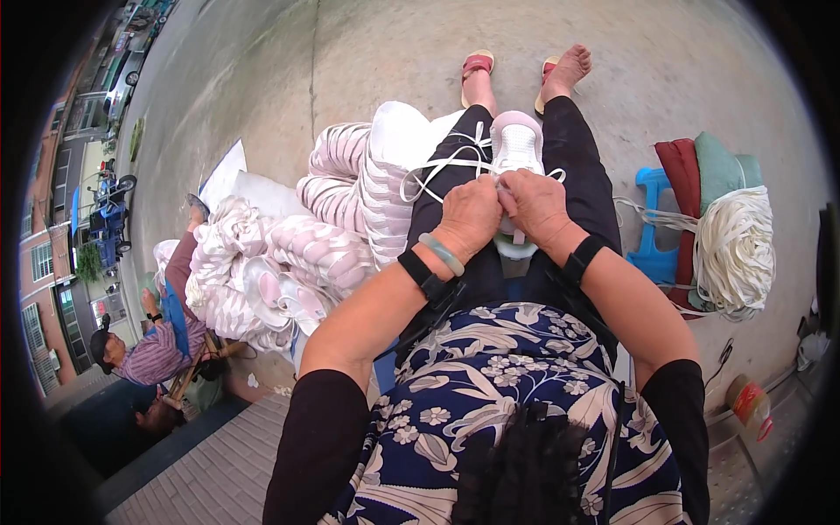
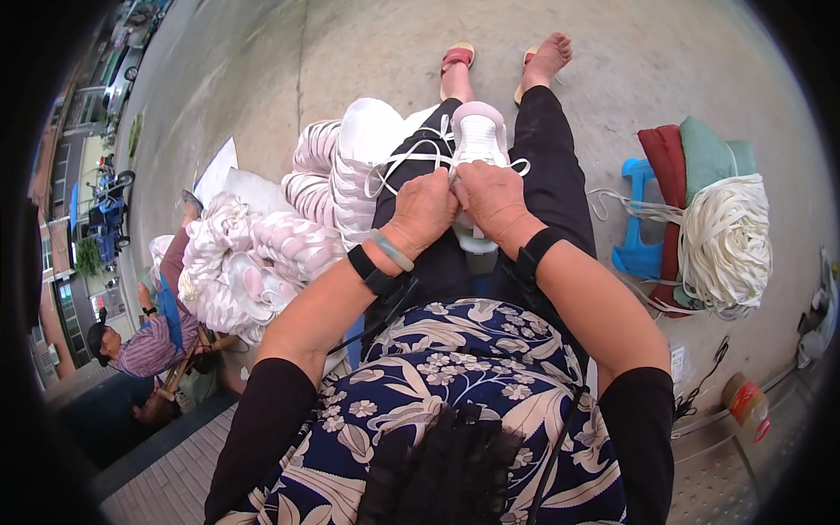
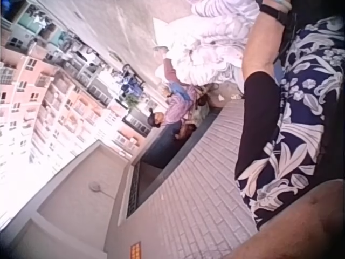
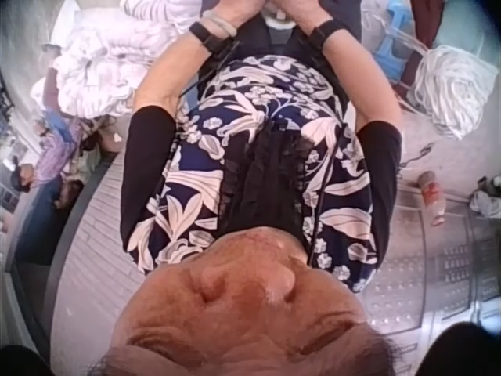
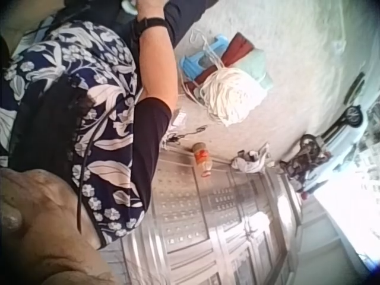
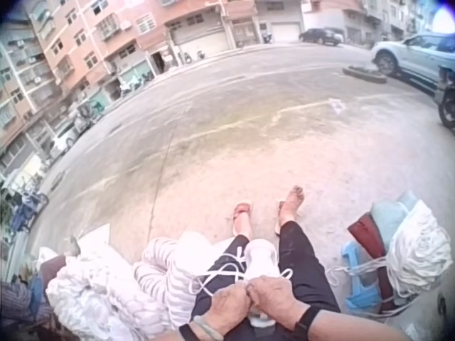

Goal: Insert and thread laces through the eyelets of pink sneakers.

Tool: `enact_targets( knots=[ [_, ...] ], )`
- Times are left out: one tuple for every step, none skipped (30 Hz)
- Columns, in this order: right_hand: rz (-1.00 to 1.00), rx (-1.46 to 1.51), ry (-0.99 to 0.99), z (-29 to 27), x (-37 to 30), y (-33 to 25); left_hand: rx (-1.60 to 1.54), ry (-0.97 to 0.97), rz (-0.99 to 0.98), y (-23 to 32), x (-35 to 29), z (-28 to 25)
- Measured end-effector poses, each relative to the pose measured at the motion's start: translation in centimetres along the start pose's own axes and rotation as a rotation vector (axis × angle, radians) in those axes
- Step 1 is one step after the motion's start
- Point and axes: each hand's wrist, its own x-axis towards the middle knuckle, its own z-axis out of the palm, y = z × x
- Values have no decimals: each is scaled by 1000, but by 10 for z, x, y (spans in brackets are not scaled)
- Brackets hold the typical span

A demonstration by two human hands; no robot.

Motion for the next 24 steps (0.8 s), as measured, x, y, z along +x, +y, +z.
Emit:
enact_targets(
  knots=[
    [-1, -3, -3, 0, 0, 0, 12, -7, 0, 0, 0, 0],
    [2, 6, -2, 0, -1, 0, 10, -2, 2, 0, -1, 0],
    [6, 13, 11, 0, -1, 1, 12, 1, -10, 0, -1, 0],
    [5, 11, -1, 0, -1, 1, 13, 6, -19, 0, -1, 0],
    [-4, -4, 4, 0, -2, 1, 11, 1, -18, 0, -1, 0],
    [-22, -20, 19, 0, -2, 1, -4, 19, -15, 0, -1, -1],
    [-14, -20, 8, 0, -2, 1, -18, 38, -14, 0, -1, -2],
    [-13, -3, 25, 1, -2, 1, -18, 38, -15, 0, -1, -2],
    [-14, 16, 43, 2, -2, 1, -25, 54, -5, 0, -2, -3],
    [-17, 19, 45, 2, -2, 1, -32, 71, 4, 0, -3, -4],
    [-10, 36, 42, 3, -1, 1, -30, 72, 5, 0, -3, -5],
    [6, 44, 42, 4, -1, 1, -35, 64, 3, 0, -3, -5],
    [1, 49, 40, 5, -1, 1, -41, 64, 5, 0, -2, -5],
    [1, 89, 84, 7, -1, 1, -43, 56, 2, 0, -1, -4],
    [4, 126, 122, 8, -1, 1, -56, 52, -6, 0, -1, -4],
    [0, 130, 125, 8, -1, 2, -68, 50, -16, -1, 0, -3],
    [1, 136, 138, 9, -1, 2, -69, 50, -19, -1, 0, -2],
    [2, 144, 149, 9, -2, 2, -76, 48, -27, -2, 1, -2],
    [1, 146, 147, 9, -2, 2, -79, 46, -36, -2, 1, -2],
    [0, 145, 133, 9, -1, 3, -80, 47, -35, -2, 1, -2],
    [8, 131, 123, 9, -1, 3, -78, 56, -42, -1, 1, -2],
    [1, 146, 125, 8, -1, 3, -75, 60, -52, -1, 2, -3],
    [1, 110, 118, 8, 0, 4, -71, 63, -42, 0, 2, -4],
    [5, 64, 103, 7, 0, 4, -64, 59, -61, 1, 2, -5]
  ],
)
